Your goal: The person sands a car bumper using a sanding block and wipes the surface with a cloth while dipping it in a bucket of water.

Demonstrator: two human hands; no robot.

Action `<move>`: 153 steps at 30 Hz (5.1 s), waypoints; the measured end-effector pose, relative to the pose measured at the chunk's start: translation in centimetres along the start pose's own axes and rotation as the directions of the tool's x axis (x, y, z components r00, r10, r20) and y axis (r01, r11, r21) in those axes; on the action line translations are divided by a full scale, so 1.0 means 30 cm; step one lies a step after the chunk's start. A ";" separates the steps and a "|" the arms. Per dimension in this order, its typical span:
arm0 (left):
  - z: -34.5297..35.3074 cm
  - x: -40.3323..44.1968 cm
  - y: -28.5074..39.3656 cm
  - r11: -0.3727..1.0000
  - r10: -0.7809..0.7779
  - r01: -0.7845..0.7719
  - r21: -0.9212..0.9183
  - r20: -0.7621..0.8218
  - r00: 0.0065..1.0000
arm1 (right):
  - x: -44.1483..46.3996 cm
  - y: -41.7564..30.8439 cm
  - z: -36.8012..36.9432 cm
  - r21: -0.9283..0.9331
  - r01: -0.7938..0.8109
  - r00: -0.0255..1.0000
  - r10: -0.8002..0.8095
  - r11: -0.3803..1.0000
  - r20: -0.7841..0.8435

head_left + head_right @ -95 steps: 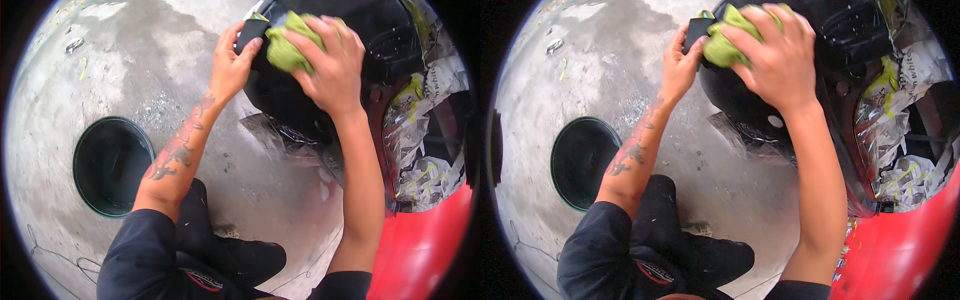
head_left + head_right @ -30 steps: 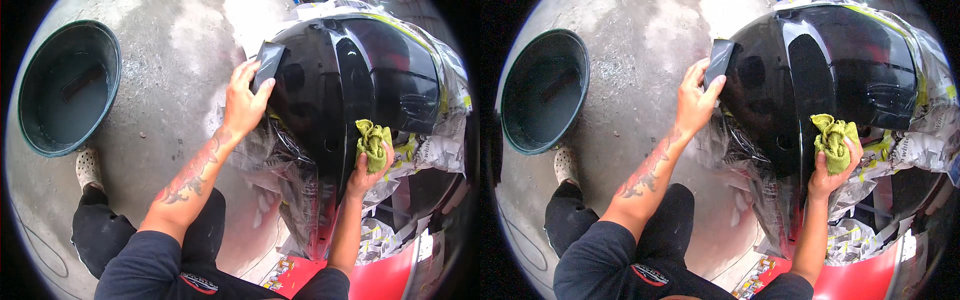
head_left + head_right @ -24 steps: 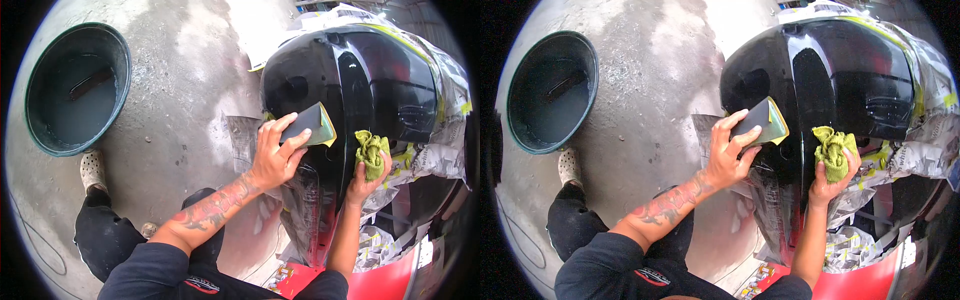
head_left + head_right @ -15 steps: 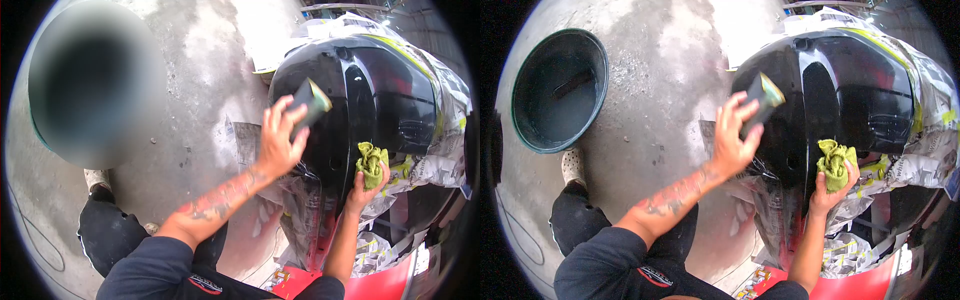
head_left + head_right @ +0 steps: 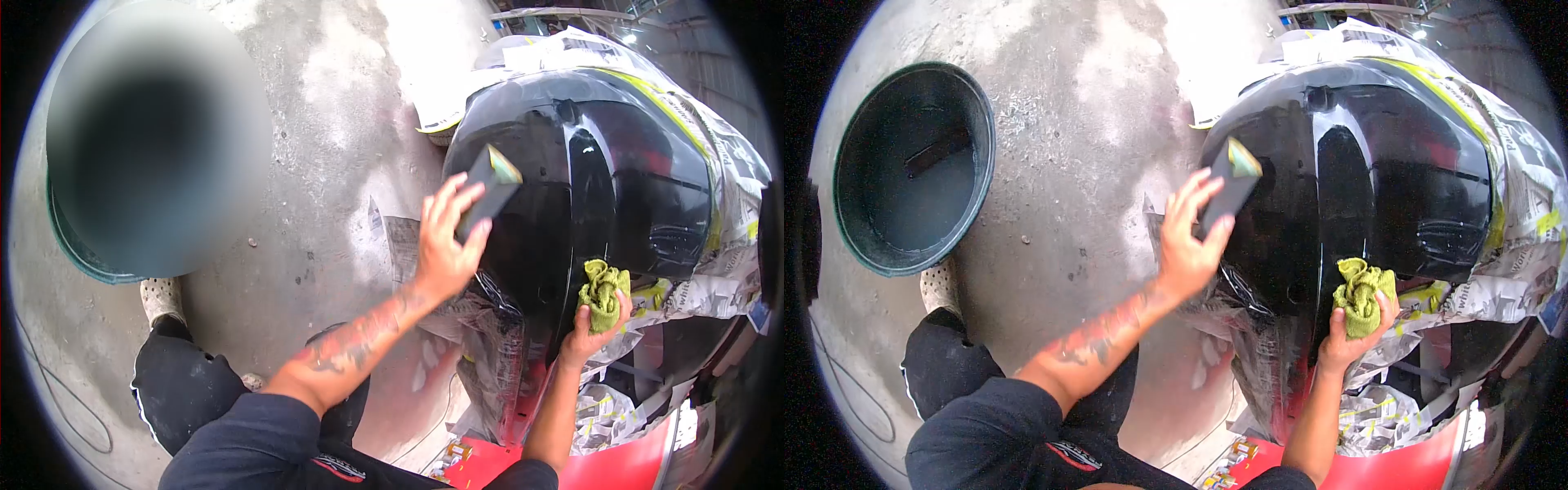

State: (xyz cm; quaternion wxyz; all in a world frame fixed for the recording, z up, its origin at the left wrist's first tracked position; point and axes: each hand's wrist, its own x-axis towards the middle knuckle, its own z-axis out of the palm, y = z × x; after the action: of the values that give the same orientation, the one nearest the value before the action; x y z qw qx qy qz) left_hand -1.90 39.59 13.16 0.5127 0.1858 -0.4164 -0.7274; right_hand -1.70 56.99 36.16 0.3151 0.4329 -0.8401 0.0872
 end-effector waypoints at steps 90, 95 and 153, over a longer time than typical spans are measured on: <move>0.136 0.303 0.090 0.940 0.332 -0.338 0.033 0.121 0.935 | 0.026 -0.031 0.022 -0.020 0.053 0.999 -0.053 0.998 -0.004; 0.090 -0.081 0.169 0.861 0.505 -0.509 -0.024 0.177 0.845 | 0.031 -0.034 0.021 0.008 0.075 0.997 -0.075 0.997 0.011; 0.073 -0.107 0.043 0.953 0.258 -0.256 0.164 0.010 0.966 | -0.019 0.100 0.007 0.766 -0.253 0.931 0.365 0.591 0.026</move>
State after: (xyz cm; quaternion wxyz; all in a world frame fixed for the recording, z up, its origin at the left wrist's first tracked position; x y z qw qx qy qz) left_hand -1.36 43.23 14.97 0.5883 0.1759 -0.4924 -0.6169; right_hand -3.90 59.10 36.03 0.1408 0.3649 -0.7648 0.5120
